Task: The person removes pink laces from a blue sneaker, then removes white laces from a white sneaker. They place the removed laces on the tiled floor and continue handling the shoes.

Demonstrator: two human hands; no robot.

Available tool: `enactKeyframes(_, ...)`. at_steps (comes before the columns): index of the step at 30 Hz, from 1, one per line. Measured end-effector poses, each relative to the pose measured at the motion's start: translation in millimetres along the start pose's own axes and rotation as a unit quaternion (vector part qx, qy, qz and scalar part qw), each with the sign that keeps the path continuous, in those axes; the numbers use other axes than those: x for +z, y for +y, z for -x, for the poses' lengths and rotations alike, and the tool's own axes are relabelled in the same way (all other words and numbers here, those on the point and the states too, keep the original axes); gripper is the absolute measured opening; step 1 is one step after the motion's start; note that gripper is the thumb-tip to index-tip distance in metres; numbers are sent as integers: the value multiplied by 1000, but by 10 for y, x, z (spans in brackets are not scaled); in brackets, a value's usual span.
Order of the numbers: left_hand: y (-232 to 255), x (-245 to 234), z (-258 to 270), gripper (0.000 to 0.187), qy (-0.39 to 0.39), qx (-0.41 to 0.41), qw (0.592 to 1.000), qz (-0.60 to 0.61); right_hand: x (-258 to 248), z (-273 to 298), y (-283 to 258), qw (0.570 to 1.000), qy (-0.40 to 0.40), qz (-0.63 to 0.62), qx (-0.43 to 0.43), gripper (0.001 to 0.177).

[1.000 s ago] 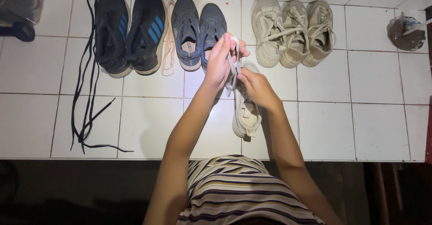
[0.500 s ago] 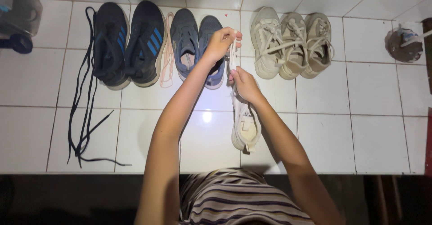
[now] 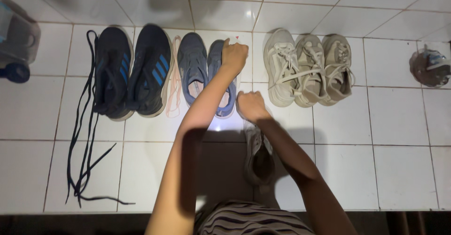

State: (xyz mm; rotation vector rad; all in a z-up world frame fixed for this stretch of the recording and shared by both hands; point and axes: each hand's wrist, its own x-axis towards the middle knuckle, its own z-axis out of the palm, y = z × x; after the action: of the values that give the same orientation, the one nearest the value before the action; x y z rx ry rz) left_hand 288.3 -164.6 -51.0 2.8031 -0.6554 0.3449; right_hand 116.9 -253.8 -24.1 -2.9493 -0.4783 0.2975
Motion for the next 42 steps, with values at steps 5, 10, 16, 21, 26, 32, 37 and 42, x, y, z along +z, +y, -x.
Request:
enactKeyframes(5,-85,208,-72,8,-45,-13,998,-52,-93,86,-74,999,38,-1,-16,25)
enactKeyframes(10,-49,9,65,46,-24,-28,998,-55,-412,435,-169,996,81,-24,-39,34)
enactKeyframes(16,258,-437,611,60,0,26,997,68,-756,1304,-180,970,110,-185,-110,39)
enactKeyframes(21,500,-806,1407,60,22,94,992,82,-805,2008,-287,956,97,-240,-135,44)
enactKeyframes(26,601,-1058,1915,60,17,82,995,58,-661,2495,-467,963,102,-214,-129,69)
enactKeyframes(32,618,-955,2071,36,60,137,987,-64,-346,2751,-641,970,92,-220,52,59)
enactKeyframes(37,638,-555,1966,23,53,171,978,-109,-119,2782,-580,958,192,-212,3,33)
enactKeyframes(42,649,-278,1731,17,6,149,981,-121,-234,2713,-378,944,238,-227,1,36)
